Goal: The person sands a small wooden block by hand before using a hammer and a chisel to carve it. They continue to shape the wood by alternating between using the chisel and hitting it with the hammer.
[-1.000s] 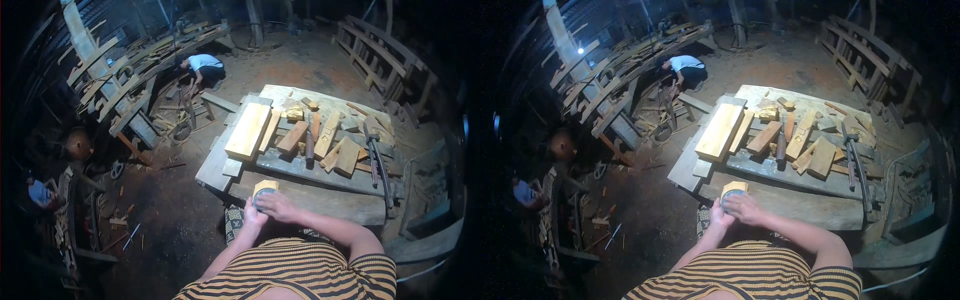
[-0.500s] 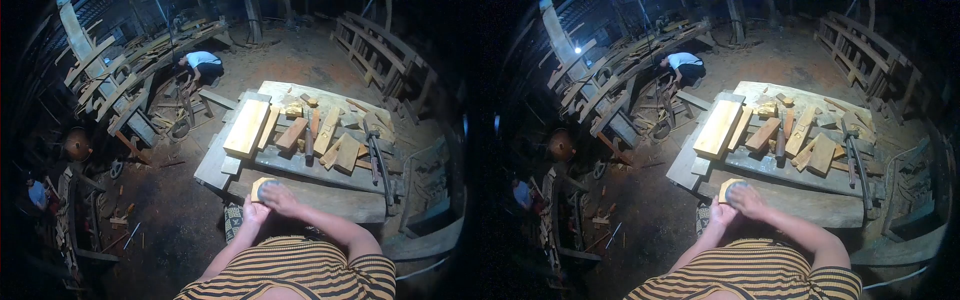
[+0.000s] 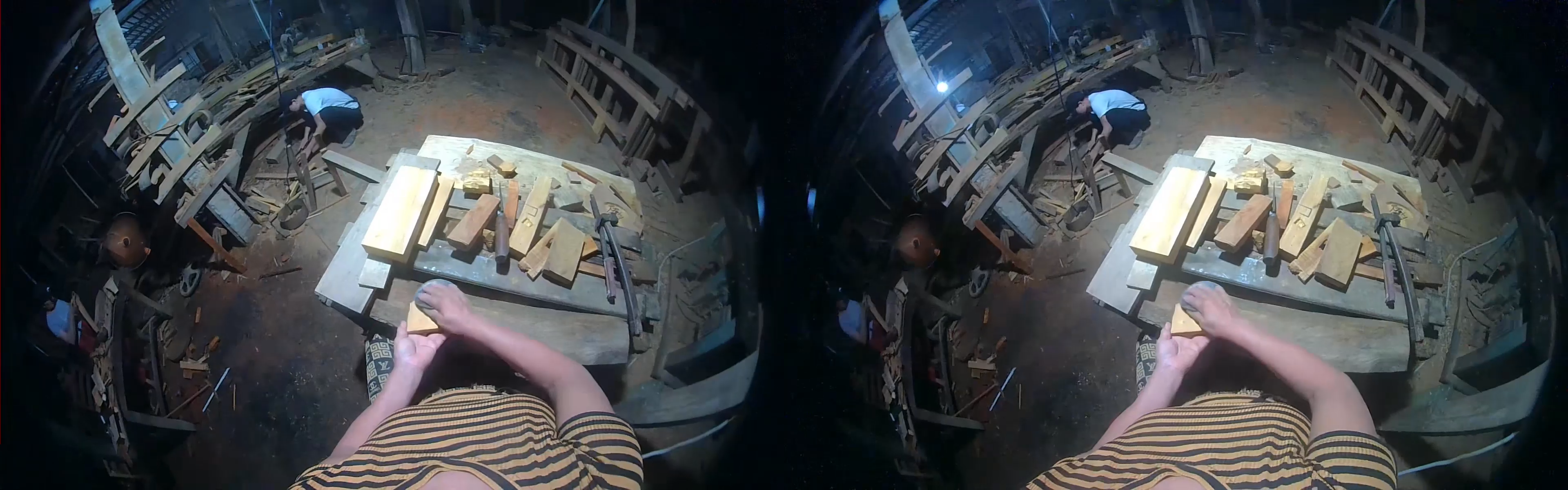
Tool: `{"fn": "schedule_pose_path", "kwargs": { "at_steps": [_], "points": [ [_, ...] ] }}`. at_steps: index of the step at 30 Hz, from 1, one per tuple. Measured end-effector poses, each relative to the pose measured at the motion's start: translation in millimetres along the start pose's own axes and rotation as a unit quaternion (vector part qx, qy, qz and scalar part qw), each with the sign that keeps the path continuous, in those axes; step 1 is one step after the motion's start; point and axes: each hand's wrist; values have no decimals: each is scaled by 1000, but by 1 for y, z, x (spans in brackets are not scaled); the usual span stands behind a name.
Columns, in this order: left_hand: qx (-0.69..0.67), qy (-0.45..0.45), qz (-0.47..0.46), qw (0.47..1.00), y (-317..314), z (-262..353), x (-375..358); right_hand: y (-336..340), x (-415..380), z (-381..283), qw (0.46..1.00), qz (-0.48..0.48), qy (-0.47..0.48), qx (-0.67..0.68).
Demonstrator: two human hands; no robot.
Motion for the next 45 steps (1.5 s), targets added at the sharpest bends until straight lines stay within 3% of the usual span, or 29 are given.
{"fn": "schedule_pose_path", "kwargs": {
  "at_steps": [4, 6, 8, 11, 14, 16, 19, 22, 24, 26, 27, 28, 30, 32, 34, 36, 37, 39, 40, 43, 45],
  "points": [
    [9, -30, -1, 1000, 8, 2, 6, -5, -17, -28, 996, -88, -21, 18],
    [69, -51, 65, 994, 9, 4, 6, 2, -36, -41, 993, -104, 44, 45],
    [60, -62, 51, 995, 11, 2, 9, 18, -28, -35, 989, -96, 85, 67],
    [-5, 9, -13, 1000, 2, 0, -1, 6, -11, 3, 999, -10, -27, 20],
    [-1, -24, 25, 999, -12, -2, -8, 12, -12, -8, 999, -42, -17, 14],
    [5, -6, 18, 1000, 3, 3, 3, 8, -34, -33, 997, -36, 60, 27],
    [56, 5, 42, 998, -8, 2, -5, 11, -46, -29, 991, -73, 99, 47],
    [4, -11, 14, 1000, -4, -3, -6, 21, -20, -13, 999, -34, -36, 4],
    [-22, -1, -10, 1000, -3, -2, -5, 17, -10, -9, 998, -14, -60, 19],
    [-22, -7, -11, 1000, 3, 1, 0, 15, -17, -21, 997, -77, 20, 2],
    [14, -16, 10, 1000, 0, 3, 0, 7, -27, -31, 996, -43, 80, 18],
    [49, -23, 34, 998, 1, 4, 0, 20, -31, -46, 988, -68, 108, 85],
    [38, 22, 3, 999, 13, 10, 8, 20, -40, -38, 985, -113, 48, 123],
    [41, -5, -69, 997, 17, 10, 18, 42, -41, -31, 914, -79, -166, 361],
    [177, -60, -28, 982, -26, 17, -11, 53, -45, -1, 906, 46, -252, 338],
    [370, -184, -72, 908, -43, 23, -25, 85, -50, 8, 901, 62, -307, 299],
    [475, -272, -105, 830, -44, 20, -23, 90, -53, 7, 885, 80, -312, 337],
    [620, -436, -175, 628, -34, 14, -16, 88, -63, 9, 863, 86, -321, 380],
    [716, -476, -190, 473, -24, 13, -13, 85, -67, 10, 860, 82, -330, 380],
    [797, -434, -296, 298, 7, 7, -6, 74, -69, 4, 874, 96, -279, 386],
    [796, -431, -282, 317, 15, 4, -9, 75, -62, -4, 931, 86, -215, 282]
  ]
}}
Point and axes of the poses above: each hand's wrist, its own x-axis towards the middle knuckle, its own y-axis out of the back of the hand, z = x × y, and after that the axes turned 6 degrees about -y, right-handed
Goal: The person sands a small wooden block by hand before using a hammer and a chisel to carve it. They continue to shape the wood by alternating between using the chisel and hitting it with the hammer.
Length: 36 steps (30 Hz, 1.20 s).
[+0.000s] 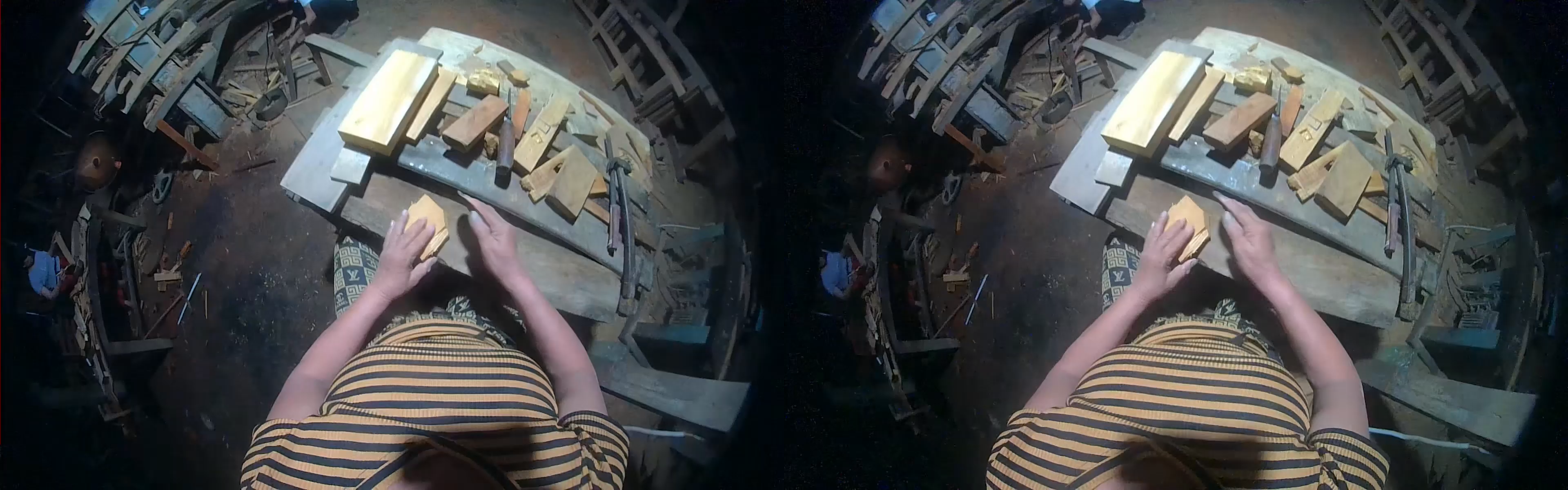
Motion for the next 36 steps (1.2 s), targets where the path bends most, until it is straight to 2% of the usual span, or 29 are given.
{"fn": "schedule_pose_path", "kwargs": {
  "at_steps": [3, 5, 6, 7, 8, 9, 10, 15, 17, 21, 25, 32, 33, 34, 35, 36],
  "points": [
    [32, 24, 35, 999, 8, 6, -5, -18, 3, 6, 989, -34, 84, -119],
    [4, 166, 125, 978, 11, 8, -10, -27, 7, 13, 979, -55, 110, -164],
    [19, 227, 128, 965, 8, 5, -15, -31, 8, 13, 965, -59, 139, -213],
    [19, 231, 127, 964, 4, 3, -19, -34, 8, 15, 948, -62, 168, -262],
    [-111, 314, 140, 933, -1, 1, -23, -40, 6, 22, 946, -78, 150, -275],
    [-238, 388, 151, 877, 0, 4, -21, -41, 5, 23, 947, -81, 149, -274],
    [-307, 403, 145, 850, 2, 10, -17, -42, 5, 25, 954, -76, 138, -257],
    [-377, 417, 150, 813, -5, 12, 0, -32, 15, 19, 981, -117, 42, -147],
    [-438, 436, 173, 767, -5, 8, 3, -31, 16, 24, 983, -113, 49, -135],
    [-419, 479, 173, 752, -1, 11, 14, -39, 11, 35, 984, -89, 87, -129],
    [-403, 475, 154, 767, 6, 20, 22, -44, 2, 37, 977, -30, 157, -142],
    [-297, 401, 196, 844, -12, 18, 18, -44, -2, 41, 982, -5, 177, -71],
    [-321, 392, 211, 836, -16, 16, 17, -45, -2, 43, 984, 0, 168, -58],
    [-240, 409, 181, 862, -4, 29, 26, -46, -2, 43, 987, -1, 156, -42],
    [-284, 377, 209, 857, -10, 25, 25, -45, -3, 42, 990, -3, 141, -26],
    [-330, 455, 177, 808, 3, 36, 35, -44, -4, 40, 990, -15, 139, -22]
  ]
}}
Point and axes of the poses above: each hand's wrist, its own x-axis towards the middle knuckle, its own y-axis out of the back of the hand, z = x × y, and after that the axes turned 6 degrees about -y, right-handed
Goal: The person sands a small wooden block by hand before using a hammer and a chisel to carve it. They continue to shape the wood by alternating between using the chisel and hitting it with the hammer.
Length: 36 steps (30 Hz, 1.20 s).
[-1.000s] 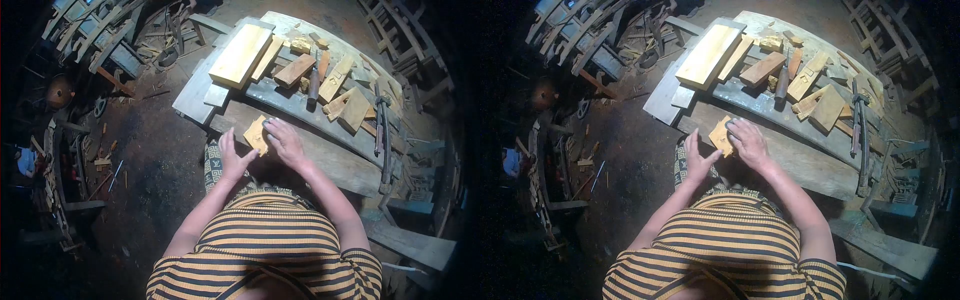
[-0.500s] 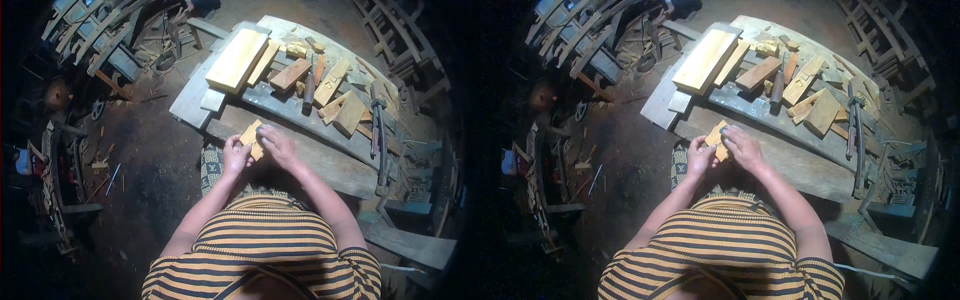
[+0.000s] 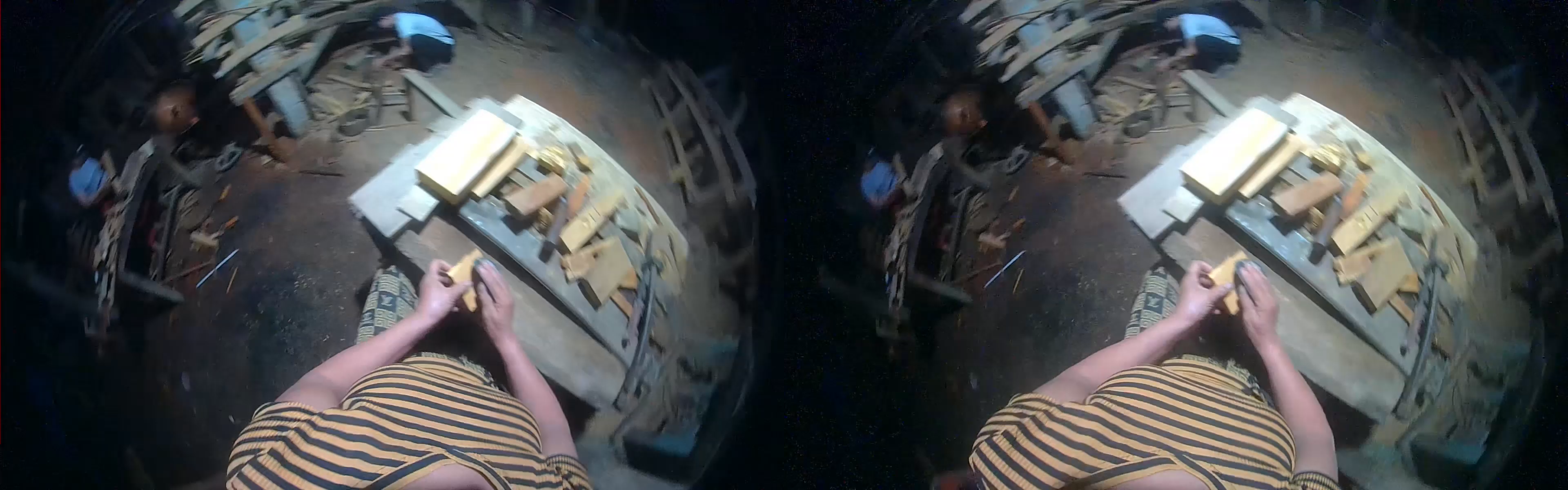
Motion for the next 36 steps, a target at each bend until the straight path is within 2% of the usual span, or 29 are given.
{"fn": "schedule_pose_path", "kwargs": {
  "at_steps": [4, 6, 10, 15, 18, 20, 25, 28, 31, 33, 34, 36],
  "points": [
    [-64, -8, -28, 998, -5, -17, 6, 1, -1, 3, 1000, -1, -3, 22],
    [-93, 70, -96, 989, -6, -18, 8, 1, -3, 6, 999, -2, -3, 32],
    [-91, 75, -131, 984, 0, -19, 8, 1, -3, 7, 999, 2, -8, 44],
    [-101, 69, -123, 985, 0, -21, 5, 0, -3, 7, 1000, 1, 3, 30],
    [-120, 64, -133, 982, 2, -29, 5, 1, -5, 3, 999, 13, -21, 34],
    [-166, 74, -123, 976, 3, -33, 6, 2, -5, 1, 999, 24, -15, 29],
    [-154, 62, -163, 973, 10, -40, 9, 3, -5, 3, 999, 47, -8, 15],
    [-196, 87, -112, 970, 7, -35, 4, 0, -6, 8, 999, 43, 6, 21],
    [-196, 96, -113, 969, 8, -31, 3, -2, -5, 11, 998, 56, 40, -13],
    [-215, 110, -138, 961, 10, -39, 8, 0, -3, 6, 998, 43, 26, -33],
    [-212, 116, -135, 961, 10, -30, 6, 2, -3, 3, 997, 66, 16, -40],
    [-226, 122, -135, 957, 7, -14, -4, 5, -5, -2, 997, 23, 34, -65]
  ]
}}
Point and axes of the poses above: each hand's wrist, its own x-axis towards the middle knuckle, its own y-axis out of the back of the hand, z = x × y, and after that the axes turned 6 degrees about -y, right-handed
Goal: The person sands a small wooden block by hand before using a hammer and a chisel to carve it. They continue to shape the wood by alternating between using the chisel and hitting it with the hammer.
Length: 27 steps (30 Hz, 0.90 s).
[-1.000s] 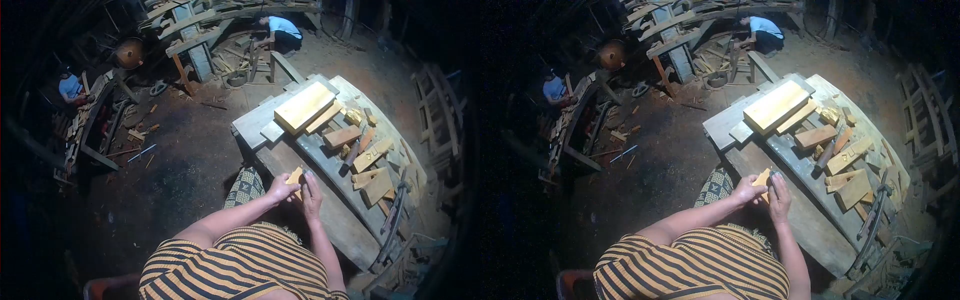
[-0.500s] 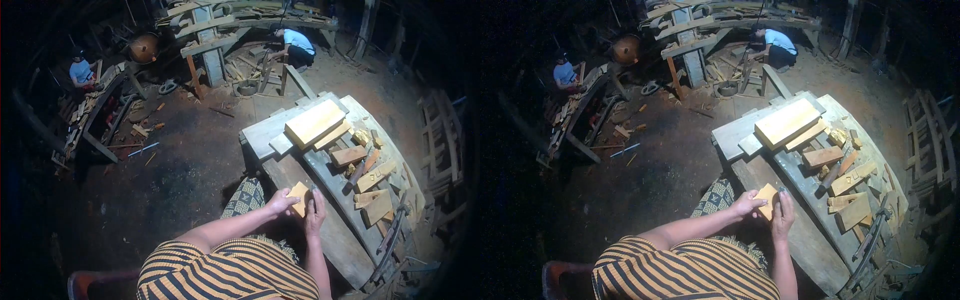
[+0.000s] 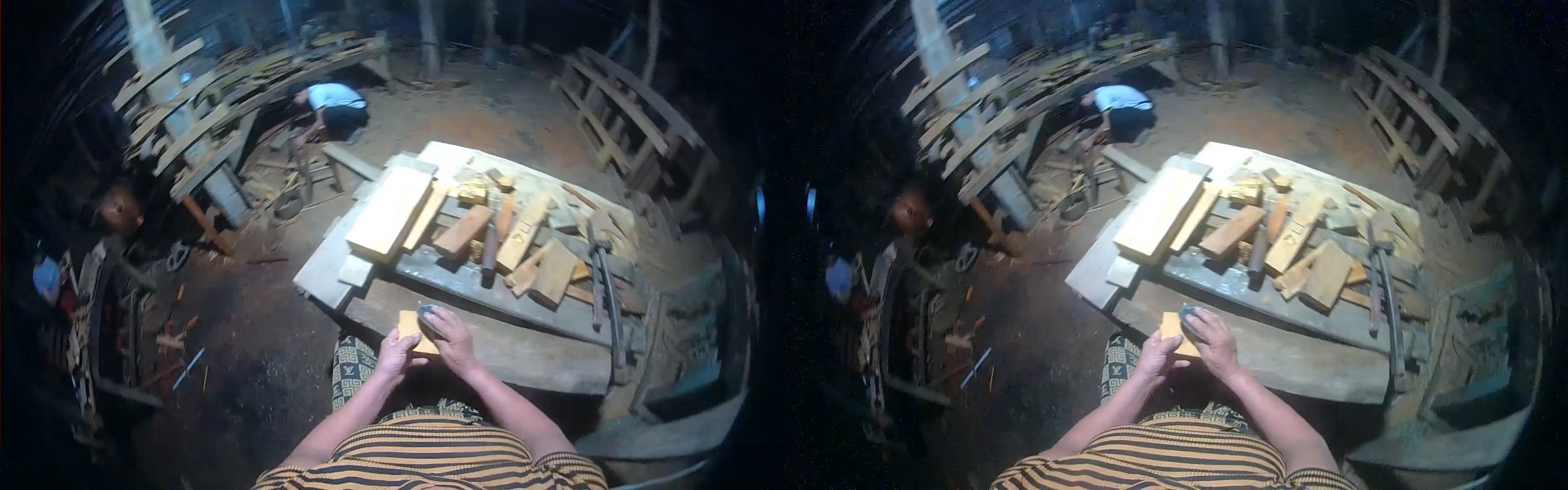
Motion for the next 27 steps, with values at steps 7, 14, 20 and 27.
{"fn": "schedule_pose_path", "kwargs": {
  "at_steps": [7, 14, 20, 27],
  "points": [
    [7, -89, -113, 990, 9, -13, 0, 12, 4, -19, 967, -204, 97, -117],
    [27, -58, -96, 993, 4, -9, -5, -6, 23, 2, 974, -155, 54, -159],
    [29, -90, -77, 993, 14, -24, 4, -6, 26, -5, 963, -230, 126, -57],
    [-45, -91, -75, 992, 17, -31, 9, 8, 4, 1, 973, -206, 59, -85]
  ]
}}
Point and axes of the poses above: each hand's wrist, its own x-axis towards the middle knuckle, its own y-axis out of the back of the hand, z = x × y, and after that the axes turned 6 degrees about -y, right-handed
